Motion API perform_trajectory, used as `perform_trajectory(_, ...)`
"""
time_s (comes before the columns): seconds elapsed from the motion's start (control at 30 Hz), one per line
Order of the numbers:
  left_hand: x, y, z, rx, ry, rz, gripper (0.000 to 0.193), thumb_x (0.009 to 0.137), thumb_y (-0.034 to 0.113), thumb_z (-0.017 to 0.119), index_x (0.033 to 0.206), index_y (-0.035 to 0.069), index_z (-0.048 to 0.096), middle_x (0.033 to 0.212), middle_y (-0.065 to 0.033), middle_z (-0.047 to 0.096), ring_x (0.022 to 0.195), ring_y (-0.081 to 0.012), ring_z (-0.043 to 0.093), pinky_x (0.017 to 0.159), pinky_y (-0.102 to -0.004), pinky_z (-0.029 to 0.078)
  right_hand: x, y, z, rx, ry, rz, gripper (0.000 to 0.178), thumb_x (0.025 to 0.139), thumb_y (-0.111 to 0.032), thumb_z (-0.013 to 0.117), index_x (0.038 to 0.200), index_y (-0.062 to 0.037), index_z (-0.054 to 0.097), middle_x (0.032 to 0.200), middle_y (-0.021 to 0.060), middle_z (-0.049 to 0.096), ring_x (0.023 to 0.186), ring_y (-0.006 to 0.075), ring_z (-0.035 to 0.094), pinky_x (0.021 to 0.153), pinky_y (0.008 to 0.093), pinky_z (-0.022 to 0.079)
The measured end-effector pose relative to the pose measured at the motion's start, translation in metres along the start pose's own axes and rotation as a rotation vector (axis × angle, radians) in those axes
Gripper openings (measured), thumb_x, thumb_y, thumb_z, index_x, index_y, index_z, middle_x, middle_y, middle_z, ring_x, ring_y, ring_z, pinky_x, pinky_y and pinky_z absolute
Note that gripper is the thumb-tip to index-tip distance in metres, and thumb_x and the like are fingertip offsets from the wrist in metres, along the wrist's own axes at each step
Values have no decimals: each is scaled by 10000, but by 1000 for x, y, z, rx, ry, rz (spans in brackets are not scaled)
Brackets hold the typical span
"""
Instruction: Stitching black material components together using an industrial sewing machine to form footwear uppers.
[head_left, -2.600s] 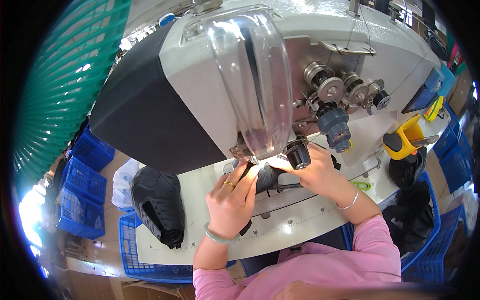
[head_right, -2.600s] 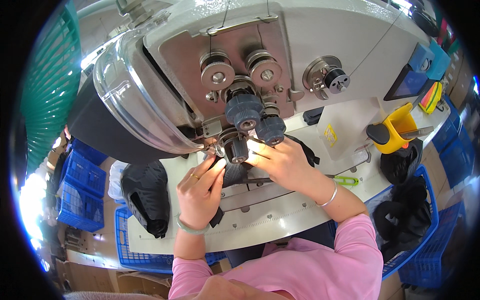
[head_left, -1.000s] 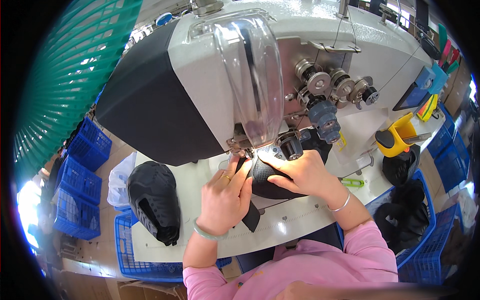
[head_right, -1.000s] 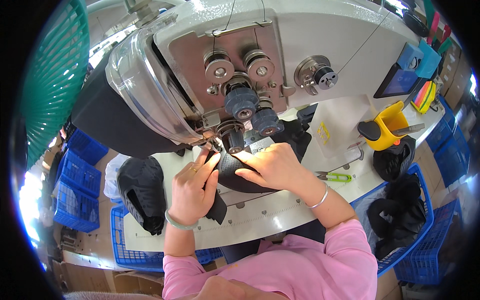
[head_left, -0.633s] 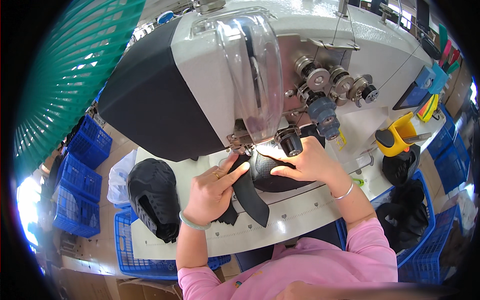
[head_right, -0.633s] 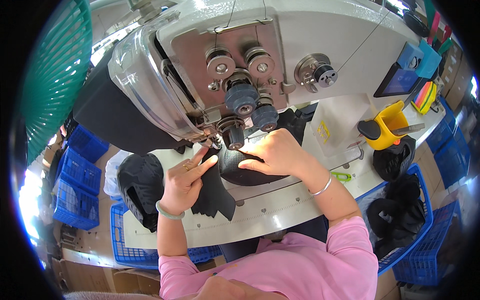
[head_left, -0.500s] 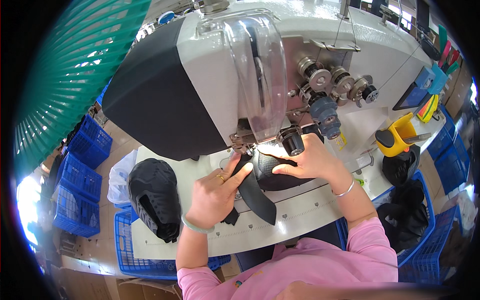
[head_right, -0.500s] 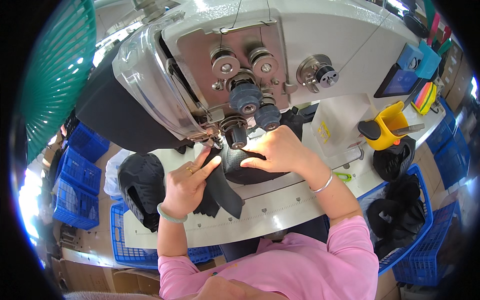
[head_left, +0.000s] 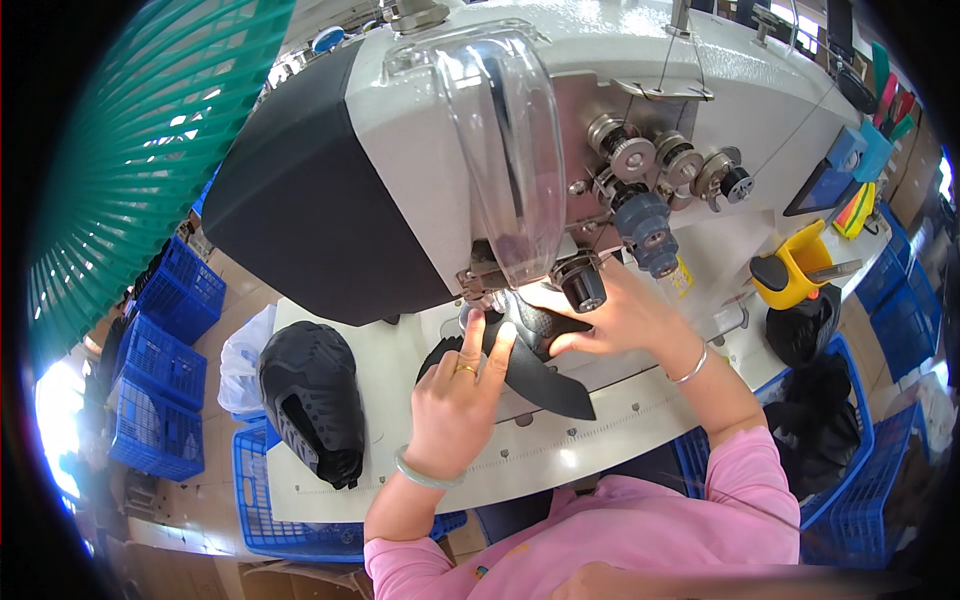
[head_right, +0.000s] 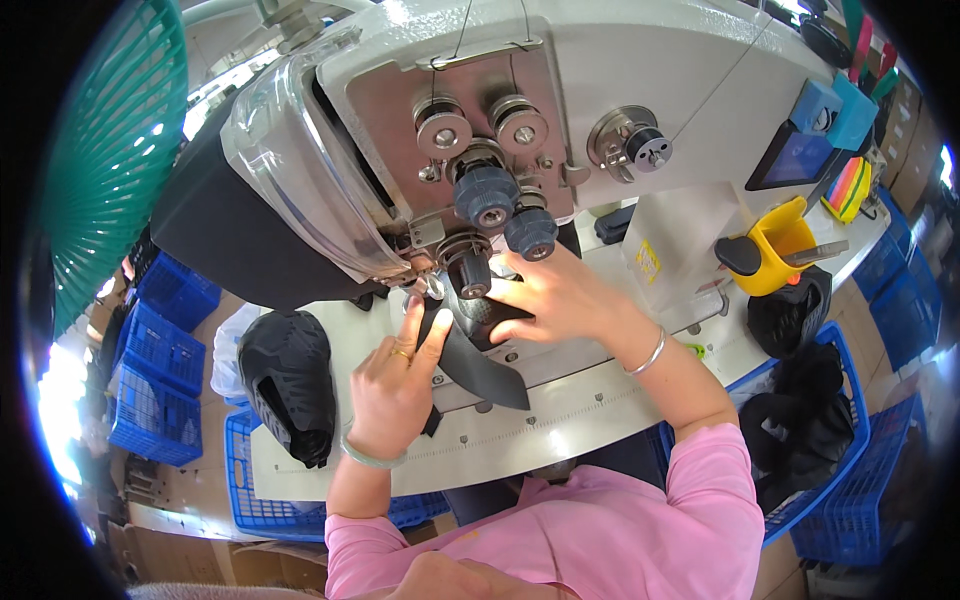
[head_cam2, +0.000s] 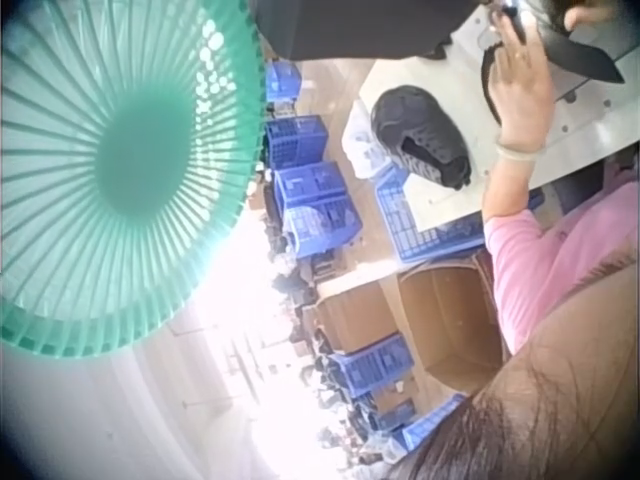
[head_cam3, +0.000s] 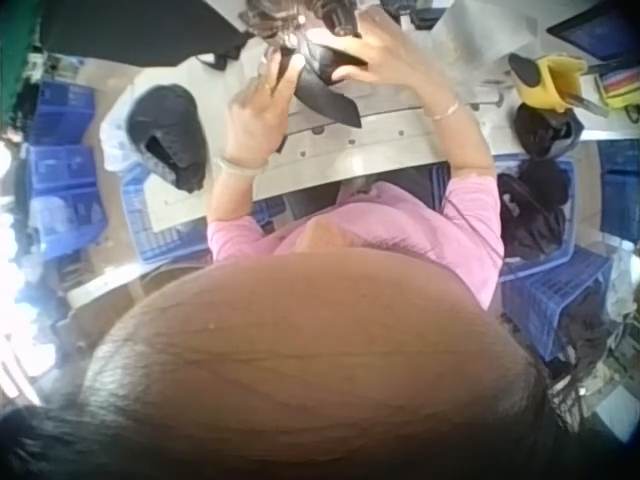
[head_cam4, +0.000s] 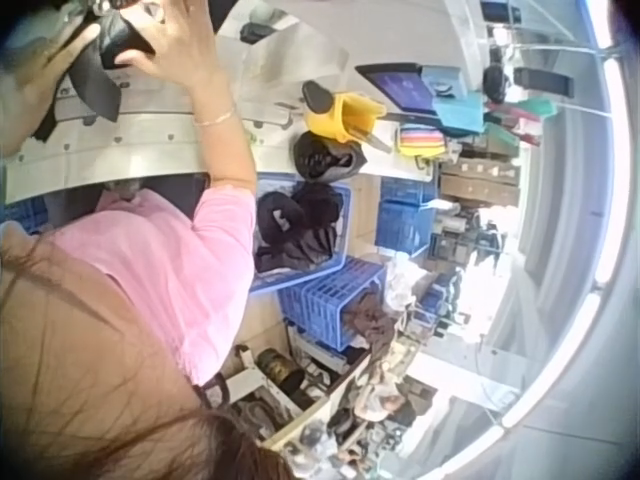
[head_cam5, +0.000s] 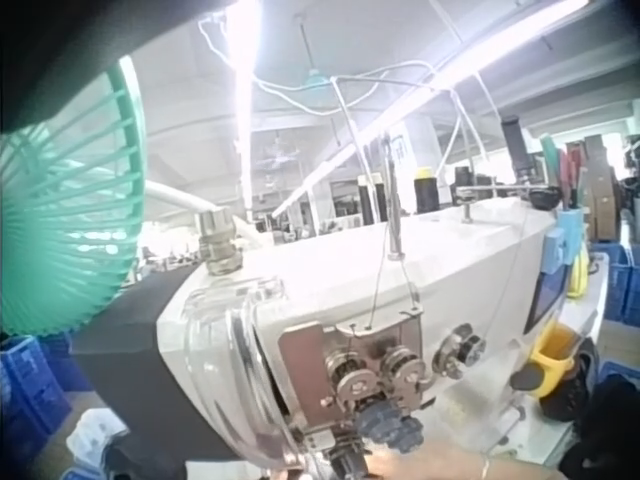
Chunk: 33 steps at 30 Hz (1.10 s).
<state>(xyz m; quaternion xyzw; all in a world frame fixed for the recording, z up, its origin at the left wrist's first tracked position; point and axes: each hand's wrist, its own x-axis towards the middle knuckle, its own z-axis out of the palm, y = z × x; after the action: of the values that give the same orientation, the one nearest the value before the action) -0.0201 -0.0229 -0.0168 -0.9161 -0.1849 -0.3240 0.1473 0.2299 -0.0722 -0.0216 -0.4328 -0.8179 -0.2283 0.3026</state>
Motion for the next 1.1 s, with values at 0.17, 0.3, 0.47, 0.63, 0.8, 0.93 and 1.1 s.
perform_trajectory(0.17, 2, 6, 0, 59, 36, -31, 491, 704, -4, 630, 1184, 91, 670, 1239, -147, 627, 747, -191, 589, 635, -303, 518, -15, -13, 15, 128, 47, -112, 638, 700, -226, 748, 1282, -46, 559, 1230, 128, 500, 1188, 357, 474, 980, 501, 448)
perform_trajectory(0.3, 7, -1, 5, -152, 135, -25, 411, 698, -20, 628, 1099, 46, 685, 1142, -109, 639, 888, -261, 618, 732, -347, 524, -18, -11, 26, 96, 166, -153, 539, 714, -46, 653, 1247, -74, 584, 1172, 76, 551, 1169, 322, 507, 954, 466, 471)
perform_trajectory(0.47, 12, -7, 6, -448, 177, -161, 312, 713, -45, 655, 1010, 39, 704, 1022, -100, 678, 877, -292, 641, 733, -348, 523, -11, -13, 14, 163, 182, -75, 574, 612, -8, 640, 1179, -98, 641, 1132, 14, 610, 1085, 257, 563, 817, 374, 480)
perform_trajectory(0.63, 17, -3, 1, -565, 147, -373, 285, 727, -39, 658, 995, 42, 712, 920, -112, 688, 815, -301, 641, 706, -364, 516, -2, -12, 6, 276, 74, -92, 515, 532, -54, 686, 1045, -95, 707, 1102, -17, 629, 959, 241, 584, 732, 343, 454)
perform_trajectory(0.8, 11, 0, 6, -367, 211, -164, 300, 698, -48, 645, 983, 20, 706, 967, -106, 682, 870, -276, 651, 731, -348, 530, 3, -18, 8, 458, 102, -34, 366, 556, -32, 707, 915, -96, 731, 996, -29, 655, 836, 209, 596, 728, 342, 452)
perform_trajectory(0.93, 7, -1, 10, -191, 211, -32, 324, 676, -25, 661, 987, 52, 715, 1049, -71, 674, 939, -261, 659, 776, -346, 564, 0, -21, 12, 474, 169, 37, 326, 576, -67, 751, 898, -116, 732, 920, -24, 666, 800, 205, 597, 724, 337, 444)
perform_trajectory(1.1, 8, 2, 7, -138, 207, -15, 328, 676, -22, 653, 989, 59, 712, 1031, -67, 672, 940, -259, 658, 774, -339, 566, 1, -25, 11, 392, 215, 43, 304, 590, -109, 775, 889, -106, 724, 893, -7, 654, 789, 204, 601, 691, 336, 453)
